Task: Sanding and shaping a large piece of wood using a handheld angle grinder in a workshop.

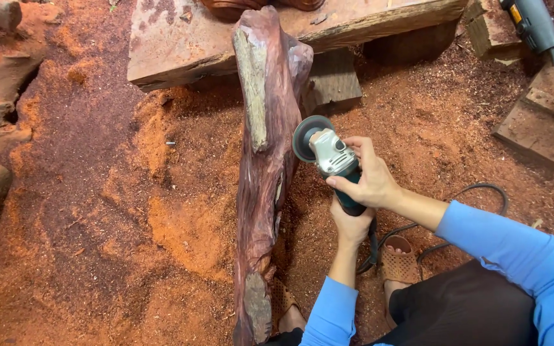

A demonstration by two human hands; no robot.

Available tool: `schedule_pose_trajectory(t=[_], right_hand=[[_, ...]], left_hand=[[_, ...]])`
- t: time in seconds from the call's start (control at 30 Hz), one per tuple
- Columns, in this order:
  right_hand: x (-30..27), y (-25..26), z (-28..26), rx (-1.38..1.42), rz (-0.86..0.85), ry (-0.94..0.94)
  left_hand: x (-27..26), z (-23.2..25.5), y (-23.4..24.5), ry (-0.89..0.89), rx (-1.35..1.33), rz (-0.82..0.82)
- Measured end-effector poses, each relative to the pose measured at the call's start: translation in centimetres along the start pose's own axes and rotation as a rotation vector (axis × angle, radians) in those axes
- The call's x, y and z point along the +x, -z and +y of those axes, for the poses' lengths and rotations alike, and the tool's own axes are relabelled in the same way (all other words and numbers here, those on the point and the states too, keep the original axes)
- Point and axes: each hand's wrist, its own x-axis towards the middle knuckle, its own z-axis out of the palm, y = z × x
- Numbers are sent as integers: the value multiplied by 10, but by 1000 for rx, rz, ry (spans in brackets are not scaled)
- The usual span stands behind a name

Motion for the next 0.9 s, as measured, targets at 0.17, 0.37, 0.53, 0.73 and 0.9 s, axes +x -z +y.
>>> schedule_pose_trajectory(t=[0.17, 0.37, 0.53, 0.73, 0.9], right_hand=[[1, -4, 11, -39, -37, -3], [9, 7, -22, -34, 11, -45], [20, 8, -40, -61, -8, -39], [24, 12, -44, -78, 42, -140], [27, 4, -42, -61, 23, -161]], left_hand=[[0, -3, -1, -58, -24, 45], [-2, 14, -7, 10, -84, -25], [-3, 44, -8, 25, -133, -33], [5, 52, -4, 67, -94, -88], [10, 59, -2, 67, -133, -53]])
